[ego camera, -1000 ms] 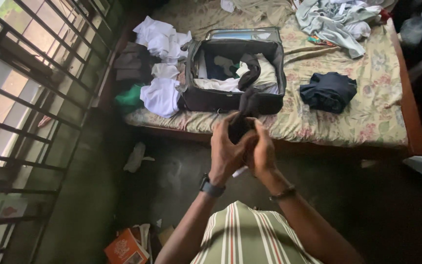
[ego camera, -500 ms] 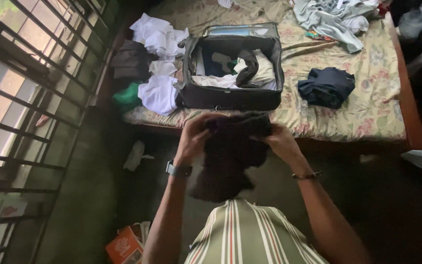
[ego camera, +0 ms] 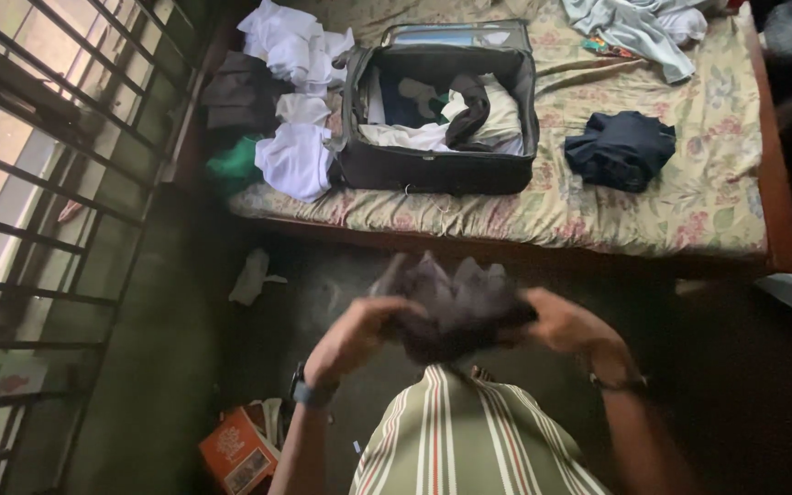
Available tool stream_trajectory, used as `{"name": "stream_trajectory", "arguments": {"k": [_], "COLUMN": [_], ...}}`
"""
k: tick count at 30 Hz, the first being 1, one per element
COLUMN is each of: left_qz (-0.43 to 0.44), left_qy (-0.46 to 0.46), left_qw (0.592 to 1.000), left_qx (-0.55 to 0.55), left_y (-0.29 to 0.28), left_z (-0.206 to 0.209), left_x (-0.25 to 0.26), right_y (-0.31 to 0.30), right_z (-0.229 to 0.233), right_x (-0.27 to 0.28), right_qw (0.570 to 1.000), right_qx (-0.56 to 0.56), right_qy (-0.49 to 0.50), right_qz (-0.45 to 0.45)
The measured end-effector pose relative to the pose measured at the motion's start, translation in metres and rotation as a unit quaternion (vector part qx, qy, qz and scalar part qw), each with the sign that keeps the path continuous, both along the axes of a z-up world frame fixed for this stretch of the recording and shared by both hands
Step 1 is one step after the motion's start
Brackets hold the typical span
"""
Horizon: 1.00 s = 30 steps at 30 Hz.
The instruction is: Folding various garments and placing them in or near a suitcase on a bed.
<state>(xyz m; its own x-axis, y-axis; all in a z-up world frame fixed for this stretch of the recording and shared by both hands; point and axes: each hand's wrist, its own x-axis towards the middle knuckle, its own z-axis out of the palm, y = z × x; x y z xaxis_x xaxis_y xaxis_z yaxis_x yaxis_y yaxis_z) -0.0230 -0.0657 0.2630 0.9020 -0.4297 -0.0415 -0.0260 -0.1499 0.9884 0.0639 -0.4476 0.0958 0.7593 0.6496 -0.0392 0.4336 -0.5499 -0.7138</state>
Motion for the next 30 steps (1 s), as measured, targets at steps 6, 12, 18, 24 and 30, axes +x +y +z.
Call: {"name": "stream_trajectory", "arguments": {"k": [6, 12, 18, 24, 30], "left_qz": [0.037, 0.243, 0.144, 0.091, 0.145], "left_qy": [0.108, 0.409, 0.499, 0.357, 0.426], "left_qw": [0.987, 0.862, 0.855, 0.924, 0.889], "left_qx": [-0.117, -0.172, -0.007, -0.104, -0.090], "left_y": [-0.006, -0.017, -0.020, -0.023, -0.041], "left_z": [-0.076, -0.197, -0.199, -0.276, -0.186], "left_x": [0.001, 0.019, -0.029, -0.048, -0.029], "right_y": [0.023, 0.050, 0.032, 0.007, 0.066], "right_z": [-0.012, -0.055, -0.163, -0.275, -0.065], "right_x": [-0.016, -0.051, -0.076, -0.081, -0.066], "right_qw": [0.793, 0.683, 0.586, 0.607, 0.897], "right_qx": [0.276, 0.342, 0.320, 0.232, -0.174], "right_qy": [0.522, 0.614, 0.694, 0.705, 0.366], "right_qz": [-0.149, -0.200, -0.269, -0.284, -0.177]}}
